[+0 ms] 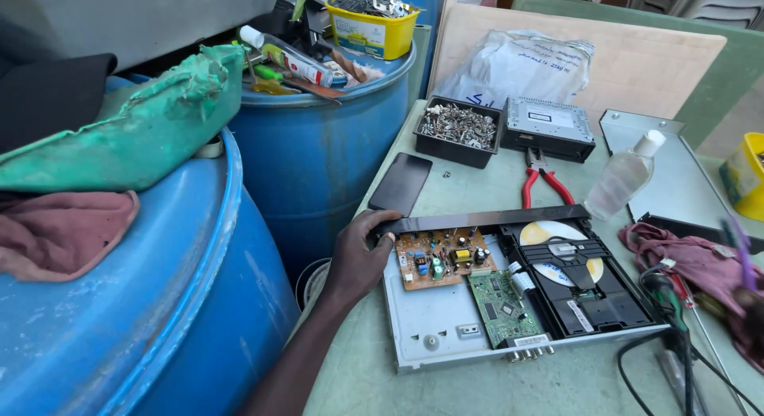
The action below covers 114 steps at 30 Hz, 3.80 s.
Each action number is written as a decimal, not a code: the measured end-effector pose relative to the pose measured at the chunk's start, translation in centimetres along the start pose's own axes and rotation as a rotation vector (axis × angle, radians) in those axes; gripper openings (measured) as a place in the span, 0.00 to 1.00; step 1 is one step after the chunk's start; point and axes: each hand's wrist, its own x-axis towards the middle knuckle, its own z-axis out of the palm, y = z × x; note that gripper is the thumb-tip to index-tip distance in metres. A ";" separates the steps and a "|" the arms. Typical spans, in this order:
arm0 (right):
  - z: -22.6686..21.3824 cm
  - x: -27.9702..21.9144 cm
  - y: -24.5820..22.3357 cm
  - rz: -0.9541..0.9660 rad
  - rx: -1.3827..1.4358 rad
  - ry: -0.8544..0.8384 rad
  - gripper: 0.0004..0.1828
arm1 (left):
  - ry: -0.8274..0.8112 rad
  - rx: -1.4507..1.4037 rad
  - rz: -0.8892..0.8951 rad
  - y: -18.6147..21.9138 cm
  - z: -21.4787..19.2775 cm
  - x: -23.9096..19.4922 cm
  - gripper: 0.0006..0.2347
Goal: Cleaning the internal components and circuit board of a DVD player using a toothbrush and cleaning solution.
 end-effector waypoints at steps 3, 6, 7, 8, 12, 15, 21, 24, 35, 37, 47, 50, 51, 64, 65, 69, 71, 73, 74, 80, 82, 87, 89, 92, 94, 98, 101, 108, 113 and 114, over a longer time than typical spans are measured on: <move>-0.5 -1.0 -7.0 -0.013 -0.022 0.011 0.22 | 0.023 0.006 -0.115 -0.7 0.2 1.5 0.14; 1.4 -2.8 -14.4 -0.188 -0.064 -0.052 0.21 | 0.041 0.012 -0.181 -0.9 0.3 2.1 0.13; 2.3 -3.3 -16.9 -0.360 -0.072 -0.112 0.19 | 0.040 0.010 -0.157 -1.0 0.2 1.9 0.12; 2.8 -3.7 -18.3 -0.358 -0.074 -0.120 0.19 | 0.038 0.008 -0.165 -1.4 0.3 1.9 0.12; 5.8 -4.6 -22.5 -0.462 -0.172 -0.183 0.22 | 0.092 0.025 -0.066 -2.2 0.3 2.0 0.12; 7.8 -4.7 -23.9 -0.425 -0.316 -0.159 0.23 | 0.110 0.047 -0.058 -1.6 -0.1 2.1 0.12; 6.9 -5.2 -25.1 -0.348 -0.526 -0.298 0.24 | 0.114 0.051 -0.056 -1.7 0.1 2.1 0.11; 6.9 -4.9 -26.0 -0.402 -0.546 -0.279 0.23 | 0.121 0.060 -0.057 -2.0 -0.1 2.0 0.11; 6.7 -4.6 -24.0 -0.494 -0.384 -0.198 0.21 | 0.097 0.050 -0.080 -1.6 0.2 1.9 0.11; 6.1 -4.7 -22.5 -0.485 -0.238 -0.182 0.22 | 0.107 0.048 -0.079 -1.6 0.0 1.9 0.11; 7.0 -5.2 -23.1 -0.453 -0.094 -0.185 0.21 | 0.100 0.055 -0.083 -1.4 0.2 1.8 0.11; 7.3 -5.3 -22.7 -0.392 -0.209 -0.255 0.22 | 0.106 0.051 -0.064 -1.7 0.0 1.8 0.11; 7.6 -5.2 -22.8 -0.420 -0.204 -0.224 0.21 | 0.110 0.060 -0.064 -1.7 -0.1 1.9 0.11; 7.2 -3.9 -24.2 -0.524 -0.164 -0.187 0.18 | 0.092 0.055 -0.081 -1.6 0.1 1.8 0.11; 6.5 -4.1 -24.0 -0.520 -0.163 -0.187 0.18 | 0.088 0.056 -0.081 -1.6 0.1 1.7 0.11; 5.3 -3.9 -24.1 -0.423 -0.106 -0.301 0.18 | 0.081 0.051 -0.088 -1.7 0.0 1.7 0.11; 5.7 -3.4 -24.2 -0.418 -0.082 -0.297 0.17 | 0.075 0.053 -0.092 -1.6 0.1 1.9 0.11; 6.5 -3.0 -24.1 -0.499 -0.012 -0.264 0.19 | 0.079 0.045 -0.080 -1.7 0.1 1.8 0.11; 6.1 -3.3 -23.7 -0.500 -0.008 -0.265 0.19 | 0.080 0.049 -0.081 -1.7 0.1 1.8 0.11; 3.9 -2.9 -21.5 -0.483 -0.009 -0.221 0.20 | 0.064 0.028 -0.098 -2.0 0.2 1.9 0.11; 3.9 -2.5 -21.5 -0.602 0.073 -0.184 0.21 | 0.073 0.037 -0.087 -1.9 0.2 1.9 0.11; 5.7 -1.7 -21.3 -0.691 0.088 -0.104 0.19 | 0.065 0.042 -0.096 -1.9 0.0 1.7 0.11; 5.6 -1.4 -21.2 -0.680 0.068 -0.070 0.19 | 0.066 0.040 -0.079 -1.8 0.2 1.9 0.11; 5.6 -1.4 -20.9 -0.701 0.099 -0.043 0.13 | 0.064 0.028 -0.109 -1.8 0.1 1.9 0.11; 5.7 -1.3 -20.5 -0.666 0.075 -0.025 0.12 | 0.064 0.045 -0.087 -1.9 0.2 1.9 0.11; 6.2 -1.0 -21.4 -0.642 0.091 -0.028 0.11 | 0.070 0.046 -0.082 -1.8 0.2 1.8 0.11; 6.5 -0.7 -21.6 -0.655 0.111 -0.018 0.13 | 0.071 0.033 -0.100 -1.9 0.1 1.8 0.11; 6.0 -0.6 -22.2 -0.596 0.055 0.026 0.11 | 0.077 0.046 -0.061 -1.9 0.1 1.8 0.11; 6.4 0.9 -21.0 -0.642 0.007 0.044 0.08 | 0.081 0.053 -0.062 -2.0 0.0 1.8 0.11; 6.5 1.0 -21.2 -0.704 0.049 0.053 0.09 | 0.081 0.045 -0.058 -2.1 0.0 1.8 0.11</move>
